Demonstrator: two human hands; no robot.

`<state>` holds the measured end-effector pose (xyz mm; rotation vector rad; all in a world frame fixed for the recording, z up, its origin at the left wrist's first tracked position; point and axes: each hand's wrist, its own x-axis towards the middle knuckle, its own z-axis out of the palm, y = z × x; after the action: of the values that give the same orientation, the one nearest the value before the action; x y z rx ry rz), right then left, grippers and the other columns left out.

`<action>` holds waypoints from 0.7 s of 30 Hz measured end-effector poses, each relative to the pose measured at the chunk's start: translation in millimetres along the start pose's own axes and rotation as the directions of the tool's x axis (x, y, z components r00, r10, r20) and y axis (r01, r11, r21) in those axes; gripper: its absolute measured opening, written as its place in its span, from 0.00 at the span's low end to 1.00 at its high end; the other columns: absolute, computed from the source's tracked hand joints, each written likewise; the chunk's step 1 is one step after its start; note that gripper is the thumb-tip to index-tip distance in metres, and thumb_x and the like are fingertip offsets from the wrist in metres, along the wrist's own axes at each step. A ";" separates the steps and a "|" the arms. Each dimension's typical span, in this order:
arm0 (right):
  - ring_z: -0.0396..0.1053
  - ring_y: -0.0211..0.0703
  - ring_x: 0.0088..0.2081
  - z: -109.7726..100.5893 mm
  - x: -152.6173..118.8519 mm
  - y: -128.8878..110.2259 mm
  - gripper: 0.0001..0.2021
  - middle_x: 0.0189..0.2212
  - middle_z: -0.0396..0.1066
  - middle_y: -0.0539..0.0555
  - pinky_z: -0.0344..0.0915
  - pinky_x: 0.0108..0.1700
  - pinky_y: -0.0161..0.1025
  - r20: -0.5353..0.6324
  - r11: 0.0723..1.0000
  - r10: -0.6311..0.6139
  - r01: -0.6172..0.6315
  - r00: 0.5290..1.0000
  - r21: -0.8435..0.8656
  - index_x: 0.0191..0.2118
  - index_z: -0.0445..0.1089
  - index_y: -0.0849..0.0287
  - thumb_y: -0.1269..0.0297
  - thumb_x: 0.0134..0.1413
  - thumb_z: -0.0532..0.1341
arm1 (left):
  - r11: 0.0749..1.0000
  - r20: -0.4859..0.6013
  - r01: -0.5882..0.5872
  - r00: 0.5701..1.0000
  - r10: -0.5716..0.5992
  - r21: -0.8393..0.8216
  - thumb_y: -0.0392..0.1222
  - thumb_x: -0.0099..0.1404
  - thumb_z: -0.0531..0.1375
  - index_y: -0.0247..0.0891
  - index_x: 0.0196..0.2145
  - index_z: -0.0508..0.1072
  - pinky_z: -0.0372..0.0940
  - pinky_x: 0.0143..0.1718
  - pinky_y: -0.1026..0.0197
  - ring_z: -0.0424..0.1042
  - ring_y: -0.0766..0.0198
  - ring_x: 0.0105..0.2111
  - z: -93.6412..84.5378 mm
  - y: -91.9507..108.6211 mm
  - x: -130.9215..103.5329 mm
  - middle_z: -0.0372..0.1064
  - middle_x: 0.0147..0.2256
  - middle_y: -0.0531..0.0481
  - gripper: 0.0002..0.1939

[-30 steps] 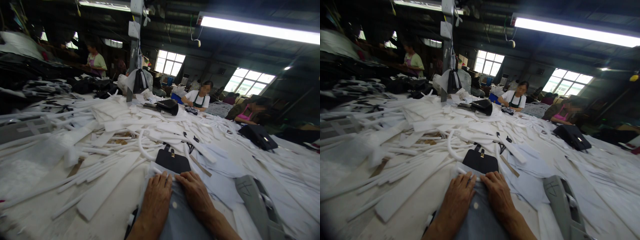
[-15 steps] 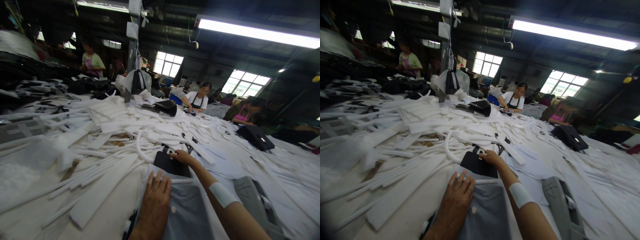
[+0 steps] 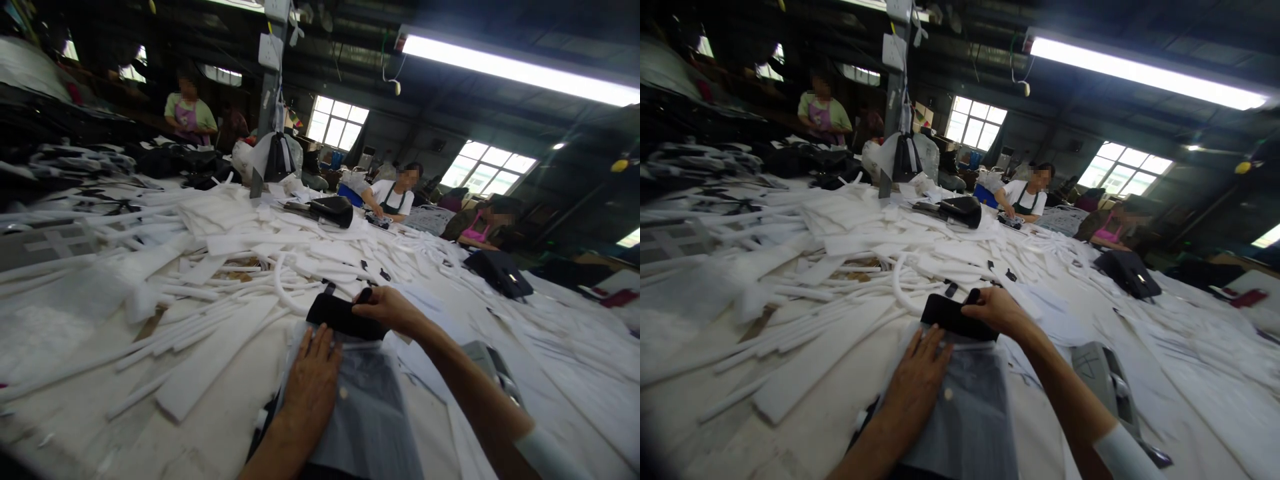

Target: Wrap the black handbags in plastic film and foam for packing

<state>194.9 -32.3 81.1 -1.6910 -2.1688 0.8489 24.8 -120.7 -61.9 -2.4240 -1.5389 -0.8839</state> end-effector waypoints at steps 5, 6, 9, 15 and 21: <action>0.75 0.45 0.37 65.8 -73.5 3.1 0.08 0.35 0.78 0.50 0.70 0.41 0.39 -0.257 0.968 -0.251 0.234 0.933 -0.095 0.39 0.75 0.54 0.64 0.52 0.63 | 0.989 -0.030 -0.016 0.999 0.012 -0.148 0.31 0.64 0.56 0.40 0.57 0.66 0.54 0.62 0.45 0.63 0.52 0.57 -10.1 -0.4 2.8 0.66 0.56 0.43 0.23; 0.76 0.46 0.40 80.0 -83.7 7.6 0.09 0.38 0.78 0.51 0.71 0.44 0.40 -0.325 0.948 -0.318 0.296 0.890 -0.119 0.41 0.75 0.54 0.65 0.53 0.63 | 0.977 -0.053 -0.034 0.998 0.024 -0.210 0.31 0.64 0.56 0.41 0.57 0.66 0.54 0.62 0.44 0.63 0.52 0.57 -12.6 -1.2 3.0 0.66 0.55 0.44 0.24; 0.74 0.47 0.47 114.4 -102.2 23.1 0.12 0.45 0.76 0.54 0.71 0.50 0.41 -0.461 0.887 -0.459 0.419 0.759 -0.195 0.46 0.72 0.55 0.68 0.57 0.60 | 0.911 -0.121 -0.033 0.992 -0.018 -0.411 0.30 0.62 0.56 0.40 0.52 0.70 0.55 0.61 0.43 0.65 0.52 0.54 -18.6 -4.2 3.6 0.69 0.52 0.44 0.21; 0.72 0.46 0.50 137.1 -109.7 36.1 0.15 0.47 0.74 0.56 0.70 0.52 0.43 -0.467 0.849 -0.527 0.426 0.710 -0.311 0.50 0.69 0.56 0.75 0.58 0.57 | 0.726 -0.063 0.242 0.929 -0.366 -0.643 0.23 0.56 0.50 0.35 0.40 0.70 0.66 0.51 0.53 0.68 0.57 0.46 -22.9 -9.7 5.4 0.69 0.42 0.43 0.18; 0.72 0.46 0.47 131.3 -113.6 29.9 0.16 0.42 0.76 0.54 0.72 0.47 0.44 -0.409 0.793 -0.605 0.470 0.684 -0.387 0.47 0.69 0.55 0.79 0.57 0.55 | 0.707 -0.176 0.235 0.872 -0.456 -0.666 0.21 0.55 0.46 0.37 0.39 0.62 0.65 0.50 0.53 0.65 0.59 0.46 -22.0 -9.3 3.1 0.62 0.41 0.43 0.18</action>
<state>180.8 -172.6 -24.5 -1.0528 -2.2304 -0.0584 8.8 -123.0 -44.0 -2.1590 -1.8057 -2.0708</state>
